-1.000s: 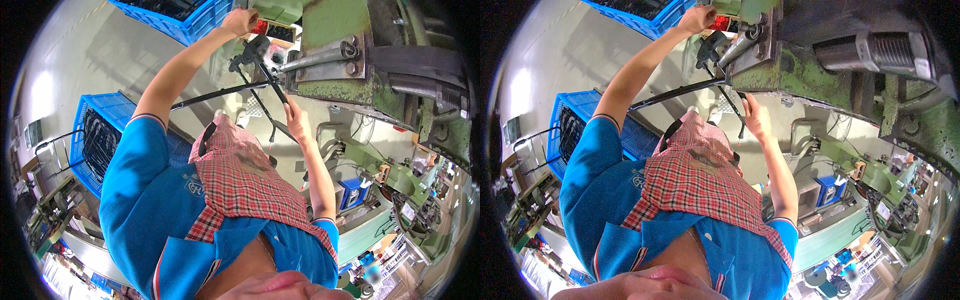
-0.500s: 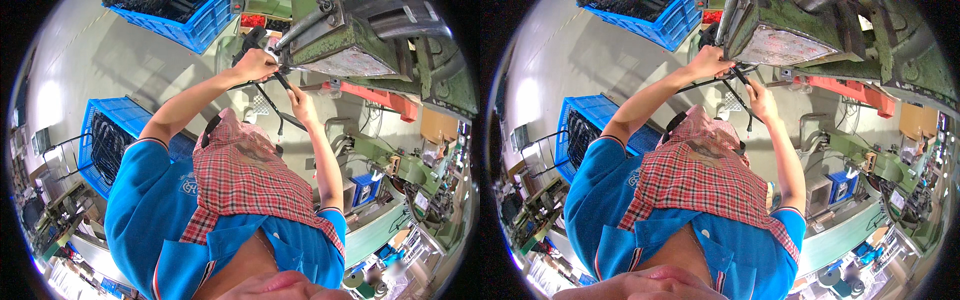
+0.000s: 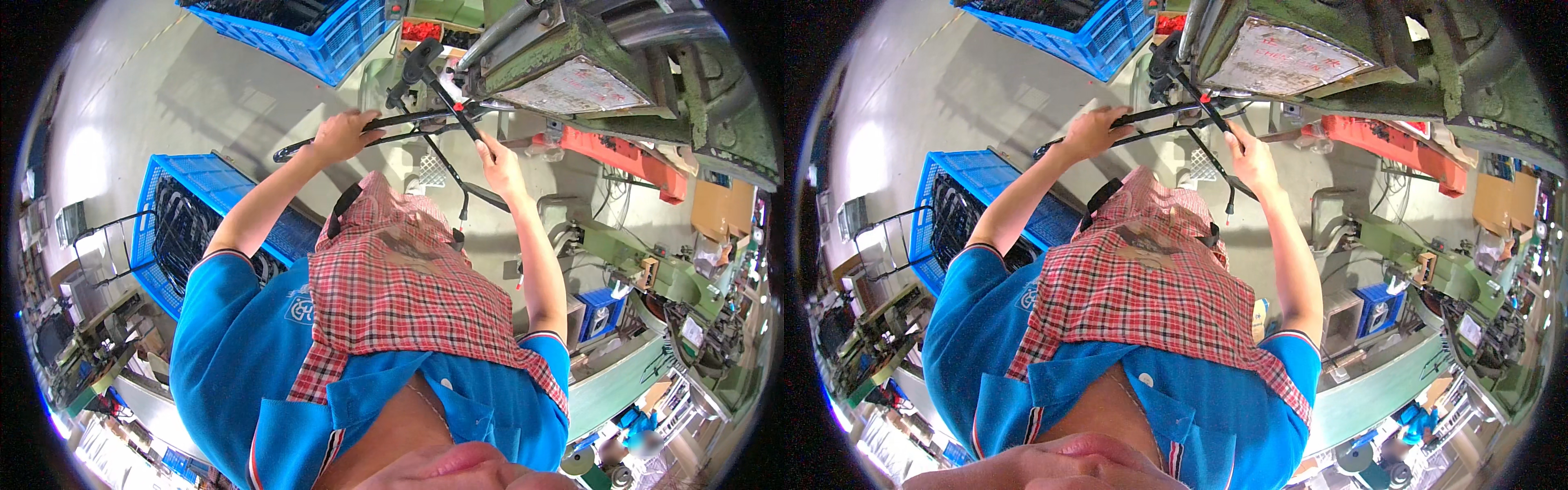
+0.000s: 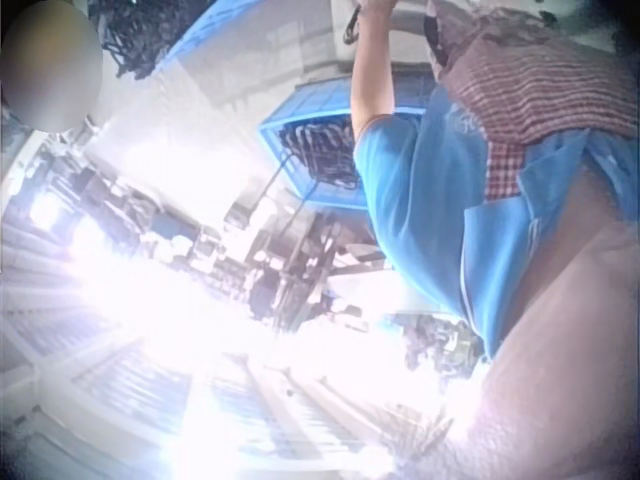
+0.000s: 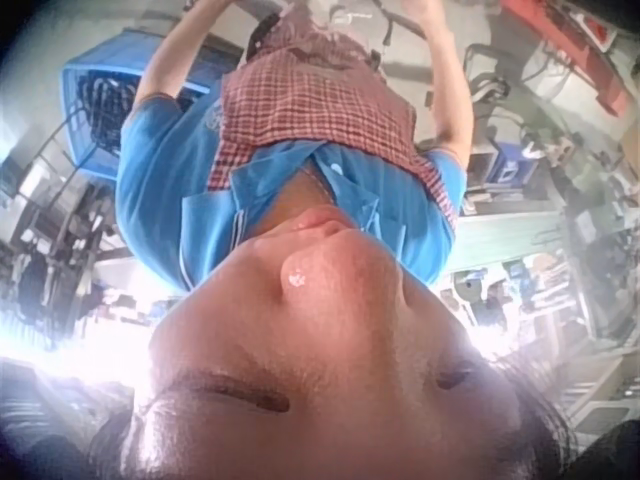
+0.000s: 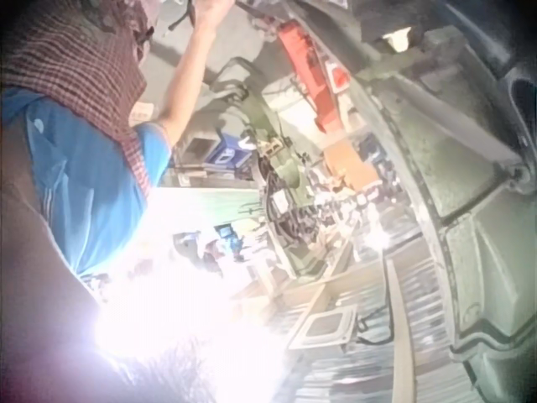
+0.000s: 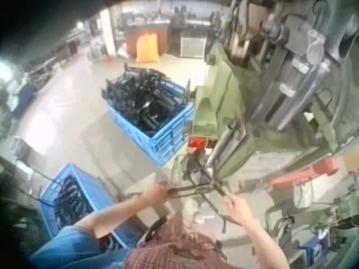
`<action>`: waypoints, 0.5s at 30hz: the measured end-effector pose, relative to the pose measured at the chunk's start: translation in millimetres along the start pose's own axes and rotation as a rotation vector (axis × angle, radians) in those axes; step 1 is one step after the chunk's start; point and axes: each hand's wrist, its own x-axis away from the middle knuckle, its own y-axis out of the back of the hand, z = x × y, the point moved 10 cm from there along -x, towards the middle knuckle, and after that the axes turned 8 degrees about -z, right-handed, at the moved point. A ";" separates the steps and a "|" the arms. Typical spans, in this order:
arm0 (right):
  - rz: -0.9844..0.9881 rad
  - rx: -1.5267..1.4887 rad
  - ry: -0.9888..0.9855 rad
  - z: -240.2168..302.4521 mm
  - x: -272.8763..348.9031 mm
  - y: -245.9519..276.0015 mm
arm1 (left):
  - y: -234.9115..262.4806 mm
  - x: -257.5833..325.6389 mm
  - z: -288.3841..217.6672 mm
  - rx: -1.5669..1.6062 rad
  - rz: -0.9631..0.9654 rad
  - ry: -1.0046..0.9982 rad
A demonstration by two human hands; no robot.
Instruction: The person repeatedly picks up black plastic frames from a blue crate, places them into a green press machine, and operates the press to attach small red components. The person then removes the finished frames and places them into a separate blue crate.
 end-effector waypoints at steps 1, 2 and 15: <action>0.018 0.005 -0.015 2.0 -1.7 0.1 | -4.4 3.8 2.1 -0.013 0.057 0.030; 0.028 0.025 -0.026 3.1 -2.6 0.7 | -8.3 6.3 2.9 -0.026 0.115 0.060; 0.057 0.088 0.008 1.3 -7.4 4.6 | -18.6 2.8 7.7 -0.196 0.132 0.041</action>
